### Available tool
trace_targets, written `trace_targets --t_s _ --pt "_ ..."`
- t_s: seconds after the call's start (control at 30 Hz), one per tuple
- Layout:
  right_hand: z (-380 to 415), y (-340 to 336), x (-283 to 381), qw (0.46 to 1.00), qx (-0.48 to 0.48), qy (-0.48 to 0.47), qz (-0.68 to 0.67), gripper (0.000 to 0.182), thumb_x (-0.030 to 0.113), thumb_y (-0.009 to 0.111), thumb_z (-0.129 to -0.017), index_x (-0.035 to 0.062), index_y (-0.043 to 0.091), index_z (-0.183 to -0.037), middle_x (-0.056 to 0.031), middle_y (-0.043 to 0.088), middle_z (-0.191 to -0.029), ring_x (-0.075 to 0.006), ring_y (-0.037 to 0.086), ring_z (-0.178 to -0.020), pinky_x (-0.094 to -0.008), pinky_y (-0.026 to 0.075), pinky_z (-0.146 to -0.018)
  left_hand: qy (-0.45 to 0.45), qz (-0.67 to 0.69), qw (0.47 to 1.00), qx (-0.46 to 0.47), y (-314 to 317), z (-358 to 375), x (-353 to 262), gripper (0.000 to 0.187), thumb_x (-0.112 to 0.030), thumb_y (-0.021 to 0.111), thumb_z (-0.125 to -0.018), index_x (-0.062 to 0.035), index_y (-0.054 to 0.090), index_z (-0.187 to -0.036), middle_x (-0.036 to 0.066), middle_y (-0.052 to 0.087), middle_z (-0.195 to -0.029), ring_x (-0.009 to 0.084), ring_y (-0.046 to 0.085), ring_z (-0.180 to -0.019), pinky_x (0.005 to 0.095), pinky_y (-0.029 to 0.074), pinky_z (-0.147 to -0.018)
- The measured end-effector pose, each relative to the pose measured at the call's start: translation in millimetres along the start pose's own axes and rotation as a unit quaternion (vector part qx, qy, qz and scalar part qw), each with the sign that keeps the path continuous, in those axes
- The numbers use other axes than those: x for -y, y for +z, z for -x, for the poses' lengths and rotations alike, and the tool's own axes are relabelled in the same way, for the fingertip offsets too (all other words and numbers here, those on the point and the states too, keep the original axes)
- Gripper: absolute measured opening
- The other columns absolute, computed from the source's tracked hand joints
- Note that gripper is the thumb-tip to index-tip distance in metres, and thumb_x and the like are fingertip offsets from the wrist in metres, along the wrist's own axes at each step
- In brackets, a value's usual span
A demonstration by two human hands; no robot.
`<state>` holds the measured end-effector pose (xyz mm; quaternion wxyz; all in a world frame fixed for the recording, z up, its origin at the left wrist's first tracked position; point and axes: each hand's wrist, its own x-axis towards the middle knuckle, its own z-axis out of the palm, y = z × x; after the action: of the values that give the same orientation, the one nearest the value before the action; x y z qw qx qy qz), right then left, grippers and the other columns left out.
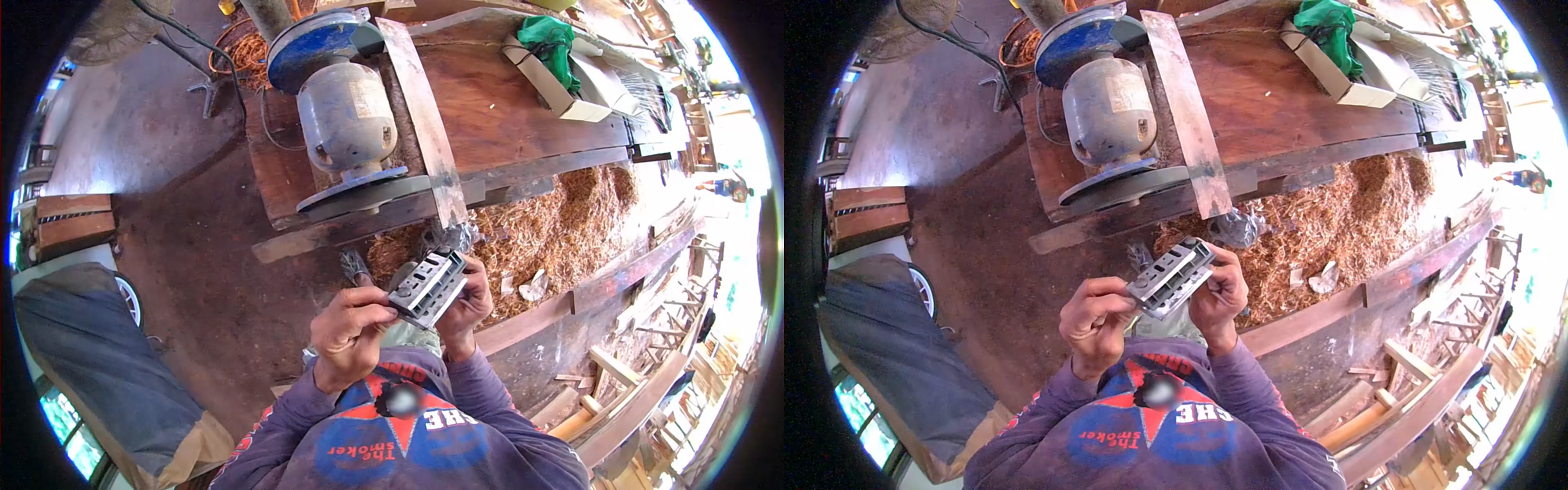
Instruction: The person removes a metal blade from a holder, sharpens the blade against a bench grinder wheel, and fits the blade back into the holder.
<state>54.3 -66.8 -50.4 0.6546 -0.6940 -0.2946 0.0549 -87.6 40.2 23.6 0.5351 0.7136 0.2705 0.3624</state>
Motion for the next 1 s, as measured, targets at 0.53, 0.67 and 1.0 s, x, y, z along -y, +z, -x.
trace_targets --t_s 0.53,0.67,1.0 --pt "9.9 -18.5 -8.6 1.000 0.004 -0.016 -0.017 0.021 0.009 0.073 -0.088 0.0011 0.054 -0.087 -0.0241 0.064 -0.110 -0.0337 0.070 -0.099 -0.0406 0.058 -0.083 0.009 0.001 0.999 0.043 10.2 9.0 -16.6 0.030 0.013 0.074 -0.070 -0.0070 0.069 -0.092 0.013 0.069 -0.095 0.0242 0.069 -0.081 0.0338 0.056 -0.085" --pt "6.5 -20.9 1.7 0.998 0.001 -0.016 -0.055 0.021 0.009 0.072 -0.089 0.0004 0.053 -0.088 -0.0263 0.063 -0.113 -0.0351 0.069 -0.099 -0.0418 0.058 -0.084 0.040 -0.021 0.998 0.049 14.4 8.7 -16.7 0.027 0.008 0.080 -0.070 -0.0075 0.068 -0.088 0.013 0.069 -0.095 0.0201 0.068 -0.077 0.0286 0.053 -0.066" --pt "10.2 -25.0 3.0 0.998 -0.012 -0.019 -0.066 0.021 0.011 0.071 -0.090 0.0010 0.053 -0.091 -0.0255 0.065 -0.113 -0.0320 0.070 -0.099 -0.0406 0.058 -0.084 0.055 -0.006 0.996 0.071 13.7 13.1 -18.2 0.030 0.012 0.076 -0.071 -0.0068 0.069 -0.093 0.013 0.068 -0.096 0.0228 0.069 -0.081 0.0308 0.057 -0.073"
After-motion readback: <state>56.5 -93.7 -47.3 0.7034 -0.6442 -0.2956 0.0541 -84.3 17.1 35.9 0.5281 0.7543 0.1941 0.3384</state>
